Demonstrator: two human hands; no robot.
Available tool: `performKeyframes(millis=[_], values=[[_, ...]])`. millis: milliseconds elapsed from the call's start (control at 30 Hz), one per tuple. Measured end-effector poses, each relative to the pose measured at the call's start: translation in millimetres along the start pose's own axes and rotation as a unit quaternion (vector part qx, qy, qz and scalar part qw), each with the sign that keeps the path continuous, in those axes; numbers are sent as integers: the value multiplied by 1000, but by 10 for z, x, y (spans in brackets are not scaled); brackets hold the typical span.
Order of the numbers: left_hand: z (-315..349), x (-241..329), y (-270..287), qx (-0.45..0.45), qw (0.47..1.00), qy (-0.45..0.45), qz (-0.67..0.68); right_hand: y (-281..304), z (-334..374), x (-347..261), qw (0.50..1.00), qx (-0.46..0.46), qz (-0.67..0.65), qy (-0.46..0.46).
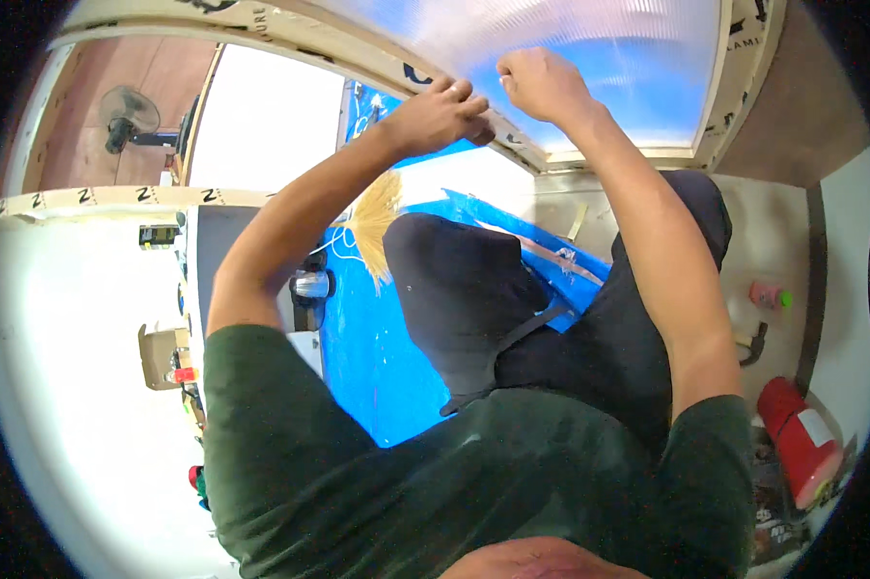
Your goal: The person applies adhesive tape to the perimeter of a wooden frame, uses a small wooden block to press the tape down, peels off the protective backing, and then positions and presses a translucent panel onto the frame.
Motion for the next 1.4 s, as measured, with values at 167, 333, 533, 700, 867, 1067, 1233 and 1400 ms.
performKeyframes(millis=[167, 333, 533, 700, 867, 1067, 1233, 1400], values=[[536, -215, 479, -3, 996, 87, -8, 103, -13, -11, 998, 57, 3, 41], [765, -640, 894, 25, 983, 122, -134, 121, -78, -82, 999, -2, 26, 35], [639, -669, 797, -3, 988, 103, -118, 169, -87, -29, 998, 25, 35, 34], [500, -605, 692, -26, 991, 105, -85, 209, -81, -69, 994, 80, 26, 73], [404, -542, 585, 8, 992, 100, -82, 307, -49, -155, 996, 79, -1, 47], [158, -361, 338, -14, 993, 93, -72, 389, -5, -176, 997, 60, -15, 47], [17, -283, 25, -106, 988, 92, -61, 462, 9, -136, 998, 59, -16, 30], [-113, -134, -171, -50, 995, 65, -56, 582, 77, -141, 995, 81, -41, 43]])
Point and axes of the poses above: each hand's wrist, its own z-axis away from the middle knuckle, its own y-axis out of the back of the hand, x = y × z, the point moved 8 cm from there along -z, towards the middle knuckle, and after that the axes turned 6 degrees about -x, right-handed, at the moved point
